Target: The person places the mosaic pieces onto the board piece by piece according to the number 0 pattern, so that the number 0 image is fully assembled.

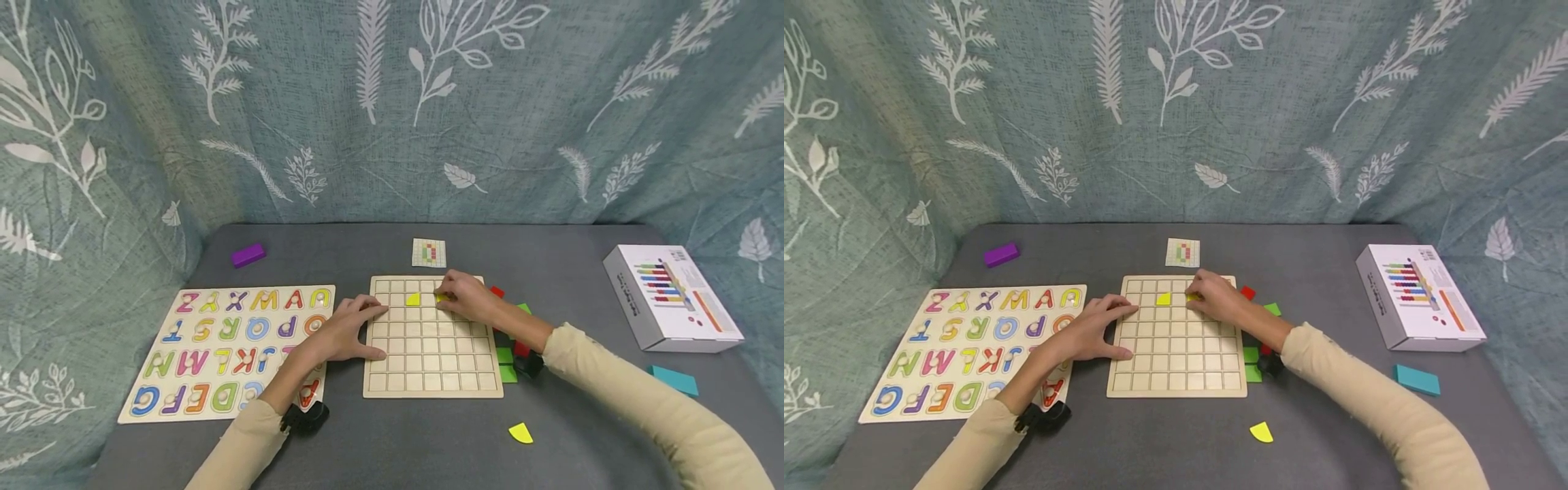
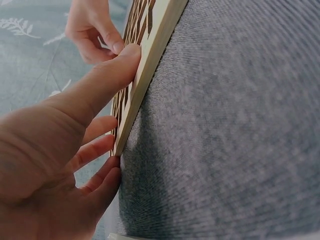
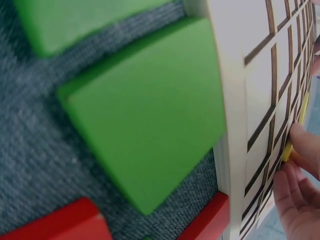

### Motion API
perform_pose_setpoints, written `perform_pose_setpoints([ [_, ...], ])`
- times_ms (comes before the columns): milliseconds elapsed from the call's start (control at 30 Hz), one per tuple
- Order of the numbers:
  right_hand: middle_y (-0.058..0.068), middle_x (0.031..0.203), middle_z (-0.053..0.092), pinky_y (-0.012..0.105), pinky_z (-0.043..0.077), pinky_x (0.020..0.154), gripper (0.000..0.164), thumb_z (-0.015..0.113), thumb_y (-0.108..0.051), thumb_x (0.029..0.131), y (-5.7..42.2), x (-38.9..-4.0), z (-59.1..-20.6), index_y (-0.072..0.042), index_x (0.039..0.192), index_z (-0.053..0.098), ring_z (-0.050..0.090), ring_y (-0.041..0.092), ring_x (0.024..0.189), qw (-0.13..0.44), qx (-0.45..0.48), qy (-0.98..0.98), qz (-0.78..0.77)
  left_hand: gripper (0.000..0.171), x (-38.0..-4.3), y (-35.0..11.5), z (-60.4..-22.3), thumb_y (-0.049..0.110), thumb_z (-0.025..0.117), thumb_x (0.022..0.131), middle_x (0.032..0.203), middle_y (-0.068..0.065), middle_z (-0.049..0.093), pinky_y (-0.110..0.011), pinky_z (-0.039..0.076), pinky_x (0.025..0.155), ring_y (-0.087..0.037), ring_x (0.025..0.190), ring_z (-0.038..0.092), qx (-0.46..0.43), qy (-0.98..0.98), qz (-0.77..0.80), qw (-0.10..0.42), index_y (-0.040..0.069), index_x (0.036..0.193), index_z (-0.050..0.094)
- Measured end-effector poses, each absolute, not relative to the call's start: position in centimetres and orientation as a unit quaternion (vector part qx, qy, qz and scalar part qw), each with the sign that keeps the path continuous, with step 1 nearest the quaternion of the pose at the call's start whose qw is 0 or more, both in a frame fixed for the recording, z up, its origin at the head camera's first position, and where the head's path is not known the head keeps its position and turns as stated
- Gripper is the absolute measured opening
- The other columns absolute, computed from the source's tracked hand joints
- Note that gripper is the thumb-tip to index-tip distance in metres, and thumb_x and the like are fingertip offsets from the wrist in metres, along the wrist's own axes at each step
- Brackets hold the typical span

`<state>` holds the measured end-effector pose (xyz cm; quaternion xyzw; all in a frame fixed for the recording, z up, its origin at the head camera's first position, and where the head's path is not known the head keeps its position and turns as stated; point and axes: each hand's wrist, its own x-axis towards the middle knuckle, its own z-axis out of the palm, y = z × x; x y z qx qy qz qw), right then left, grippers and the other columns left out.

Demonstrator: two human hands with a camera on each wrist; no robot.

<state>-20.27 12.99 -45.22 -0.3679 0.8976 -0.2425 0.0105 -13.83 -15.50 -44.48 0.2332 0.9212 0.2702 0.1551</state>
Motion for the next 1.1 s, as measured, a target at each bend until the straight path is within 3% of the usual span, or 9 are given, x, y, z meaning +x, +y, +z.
perform_pose_setpoints([
  [400, 0.009, 0.087, 0.060, 0.021, 0.046, 0.062, 0.025, 0.077, -0.012, 0.081, 13.2, -20.5, -45.6, 0.002, 0.102, 0.074, 0.055, 0.013, 0.070, -0.012, -0.391, 0.886, -0.248, 0.083, -14.0, -15.5, -44.4, 0.045, 0.079, 0.078, 0.144, -0.009, 0.041, -0.053, 0.040, 0.101, -0.031, 0.127, 0.038, 0.240, 0.921, 0.266, 0.150, 0.014, 0.146, 0.045],
  [600, 0.013, 0.098, 0.059, 0.022, 0.041, 0.061, 0.044, 0.075, -0.018, 0.083, 14.2, -20.1, -44.8, 0.004, 0.120, 0.066, 0.051, 0.015, 0.072, -0.011, -0.375, 0.892, -0.251, 0.082, -13.9, -15.4, -44.3, 0.044, 0.079, 0.078, 0.145, -0.009, 0.041, -0.053, 0.040, 0.101, -0.031, 0.128, 0.037, 0.236, 0.921, 0.270, 0.153, 0.014, 0.146, 0.045],
  [800, 0.016, 0.107, 0.062, 0.031, 0.045, 0.067, 0.050, 0.075, -0.022, 0.085, 18.8, -18.1, -43.7, 0.002, 0.126, 0.062, 0.057, 0.023, 0.084, -0.022, -0.323, 0.912, -0.251, 0.082, -13.9, -15.3, -44.4, 0.045, 0.079, 0.078, 0.145, -0.009, 0.041, -0.054, 0.040, 0.102, -0.032, 0.129, 0.036, 0.232, 0.924, 0.265, 0.152, 0.015, 0.146, 0.045],
  [1100, 0.006, 0.107, 0.062, 0.037, 0.050, 0.079, 0.050, 0.080, -0.028, 0.079, 24.8, -13.5, -45.3, -0.008, 0.122, 0.067, 0.057, 0.020, 0.095, -0.031, -0.294, 0.934, -0.200, 0.083, -14.0, -15.0, -44.5, 0.045, 0.080, 0.077, 0.146, -0.009, 0.040, -0.055, 0.039, 0.102, -0.033, 0.131, 0.036, 0.225, 0.926, 0.265, 0.150, 0.015, 0.146, 0.045],
])
